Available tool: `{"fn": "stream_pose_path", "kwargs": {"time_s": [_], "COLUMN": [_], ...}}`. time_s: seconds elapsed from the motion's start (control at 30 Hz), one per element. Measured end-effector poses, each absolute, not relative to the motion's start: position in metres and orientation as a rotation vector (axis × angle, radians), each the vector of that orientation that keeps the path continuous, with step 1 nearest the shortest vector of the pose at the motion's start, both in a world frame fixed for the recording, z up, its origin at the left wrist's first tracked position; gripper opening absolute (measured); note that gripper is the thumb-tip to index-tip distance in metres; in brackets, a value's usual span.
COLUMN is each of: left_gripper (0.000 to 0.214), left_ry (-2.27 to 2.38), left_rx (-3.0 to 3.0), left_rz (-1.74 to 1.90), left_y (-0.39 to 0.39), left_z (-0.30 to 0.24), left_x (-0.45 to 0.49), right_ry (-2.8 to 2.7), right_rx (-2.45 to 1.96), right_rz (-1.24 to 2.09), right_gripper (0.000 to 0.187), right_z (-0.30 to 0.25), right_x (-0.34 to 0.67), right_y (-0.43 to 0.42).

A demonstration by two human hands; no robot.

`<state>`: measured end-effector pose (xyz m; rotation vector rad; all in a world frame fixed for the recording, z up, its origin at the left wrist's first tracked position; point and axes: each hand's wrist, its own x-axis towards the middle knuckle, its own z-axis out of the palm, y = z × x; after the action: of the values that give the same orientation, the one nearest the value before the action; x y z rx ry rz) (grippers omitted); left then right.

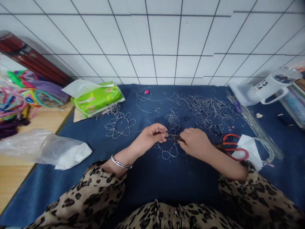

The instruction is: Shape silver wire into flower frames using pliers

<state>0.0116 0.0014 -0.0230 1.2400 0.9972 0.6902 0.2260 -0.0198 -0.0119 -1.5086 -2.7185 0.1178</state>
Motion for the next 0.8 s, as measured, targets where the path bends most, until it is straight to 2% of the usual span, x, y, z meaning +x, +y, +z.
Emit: {"fn": "stream_pose_path", "kwargs": {"time_s": [0.43, 0.8], "left_gripper": [0.017, 0.016], "left_ry": [0.985, 0.988], "left_rx": [1.100, 1.114], "left_rz": [0.716, 0.770], "left_y": [-0.0020, -0.0048], "left_z": [-0.0242, -0.0232], "left_x": [0.0104, 0.0136], "right_ry": [-2.700, -2.677], "right_rx": [-1.513, -1.483], "right_rz": [0.120, 0.087], "right_gripper": [0.015, 0.024], "right_z": [-0.0128, -0.0075], "right_x": [0.2263, 0.2277], "right_y": [-0.0199, -0.0227]}}
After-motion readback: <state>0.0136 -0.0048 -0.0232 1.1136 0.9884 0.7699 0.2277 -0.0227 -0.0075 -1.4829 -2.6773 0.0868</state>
